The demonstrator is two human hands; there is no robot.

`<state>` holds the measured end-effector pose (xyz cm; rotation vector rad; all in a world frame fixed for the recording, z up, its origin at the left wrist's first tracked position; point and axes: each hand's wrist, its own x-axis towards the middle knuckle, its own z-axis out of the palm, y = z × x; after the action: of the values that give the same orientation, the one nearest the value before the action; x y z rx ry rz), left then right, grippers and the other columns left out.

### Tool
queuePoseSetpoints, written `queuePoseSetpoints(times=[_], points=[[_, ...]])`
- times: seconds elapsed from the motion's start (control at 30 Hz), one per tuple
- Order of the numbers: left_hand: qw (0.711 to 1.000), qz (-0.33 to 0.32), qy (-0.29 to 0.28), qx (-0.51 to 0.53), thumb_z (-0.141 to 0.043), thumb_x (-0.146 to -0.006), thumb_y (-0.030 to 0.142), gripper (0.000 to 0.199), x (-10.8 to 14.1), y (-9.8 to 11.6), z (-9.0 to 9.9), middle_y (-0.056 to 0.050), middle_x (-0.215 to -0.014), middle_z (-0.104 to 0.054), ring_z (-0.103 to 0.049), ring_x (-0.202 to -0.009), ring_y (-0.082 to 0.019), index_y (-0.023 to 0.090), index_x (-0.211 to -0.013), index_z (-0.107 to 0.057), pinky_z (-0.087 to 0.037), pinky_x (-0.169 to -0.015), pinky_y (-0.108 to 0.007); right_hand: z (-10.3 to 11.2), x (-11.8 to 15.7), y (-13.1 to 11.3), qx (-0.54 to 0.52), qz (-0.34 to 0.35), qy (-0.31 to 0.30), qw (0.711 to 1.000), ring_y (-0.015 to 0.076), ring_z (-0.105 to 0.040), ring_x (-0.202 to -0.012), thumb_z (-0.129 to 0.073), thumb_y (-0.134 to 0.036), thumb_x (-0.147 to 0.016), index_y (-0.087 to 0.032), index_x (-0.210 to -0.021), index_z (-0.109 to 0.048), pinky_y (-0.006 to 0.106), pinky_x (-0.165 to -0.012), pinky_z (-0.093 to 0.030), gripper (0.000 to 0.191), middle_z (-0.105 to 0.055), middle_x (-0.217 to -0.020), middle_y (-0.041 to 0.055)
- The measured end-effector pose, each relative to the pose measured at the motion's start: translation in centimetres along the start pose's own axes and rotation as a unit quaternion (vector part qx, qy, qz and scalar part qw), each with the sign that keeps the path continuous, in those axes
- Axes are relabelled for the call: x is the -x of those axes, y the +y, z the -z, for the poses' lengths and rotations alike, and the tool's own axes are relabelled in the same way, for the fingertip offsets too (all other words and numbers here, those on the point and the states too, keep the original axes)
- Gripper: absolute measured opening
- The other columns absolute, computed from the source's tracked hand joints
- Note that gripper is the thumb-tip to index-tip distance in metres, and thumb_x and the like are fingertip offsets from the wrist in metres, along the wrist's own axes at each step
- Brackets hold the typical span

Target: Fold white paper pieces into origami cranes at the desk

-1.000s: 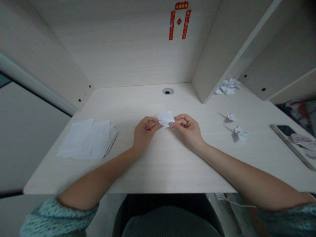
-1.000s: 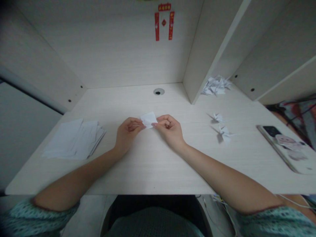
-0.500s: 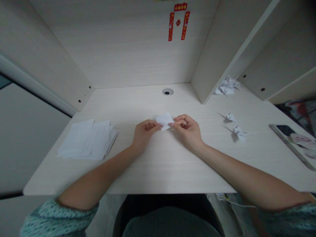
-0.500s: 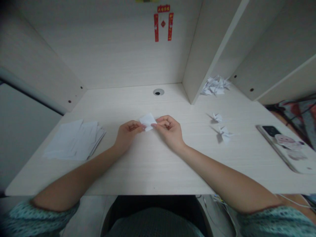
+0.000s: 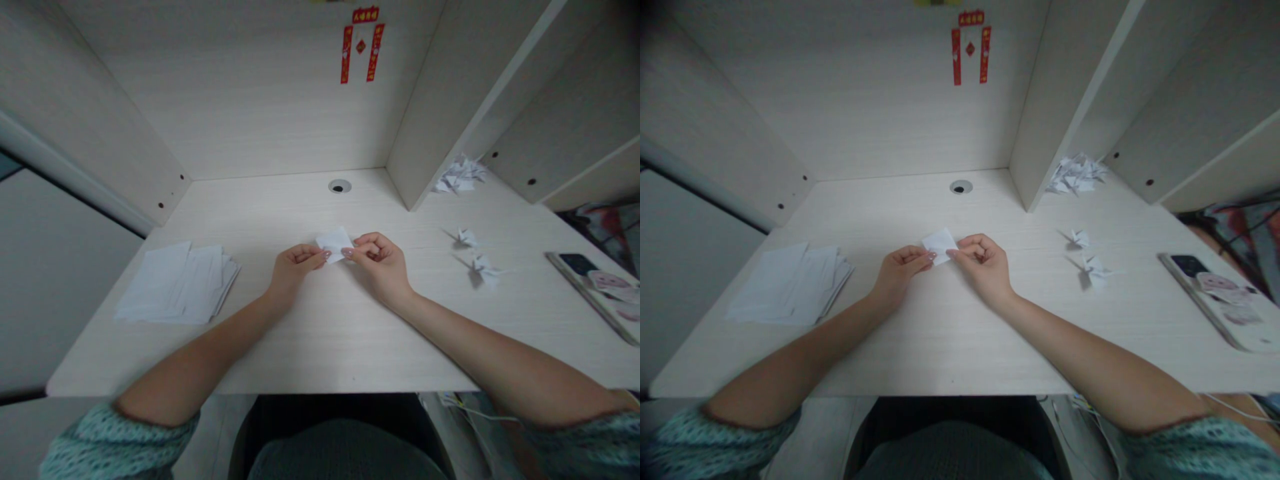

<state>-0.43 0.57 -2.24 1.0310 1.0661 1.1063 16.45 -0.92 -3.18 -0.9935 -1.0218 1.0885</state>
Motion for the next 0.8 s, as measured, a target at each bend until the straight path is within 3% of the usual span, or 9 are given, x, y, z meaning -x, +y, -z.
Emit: queuePoseSetpoints(times=[0.3, 0.8], points=[[1.000, -0.005, -0.004, 0.008, -0.081, -0.060, 0.034, 0.025, 0.05, -0.16, 0.12, 0.000, -0.066, -0.068, -0.060, -0.064, -0.009, 0.017, -0.066, -0.064, -0.049, -0.066, -0.022, -0.04, 0.09, -0.16, 0.001, -0.009, -0.006, 1.000, 0.0128, -0.058, -0.056, -0.080, -0.033, -0.065, -0.022, -0.079, -0.062, 0.026, -0.058, -0.042, 0.026, -0.067, -0.059, -0.0040], [0.999, 0.038, -0.017, 0.033, -0.084, -0.054, 0.034, 0.036, 0.54, 0.66, -0.51, 0.003, -0.064, -0.066, -0.061, -0.063, -0.008, 0.016, -0.062, -0.054, -0.054, -0.072, -0.026, -0.06, 0.14, -0.08, 0.000, -0.021, -0.020, 1.000, 0.0128, -0.059, -0.056, -0.081, -0.034, -0.063, -0.022, -0.081, -0.062, 0.027, -0.060, -0.045, 0.029, -0.068, -0.061, -0.0034]])
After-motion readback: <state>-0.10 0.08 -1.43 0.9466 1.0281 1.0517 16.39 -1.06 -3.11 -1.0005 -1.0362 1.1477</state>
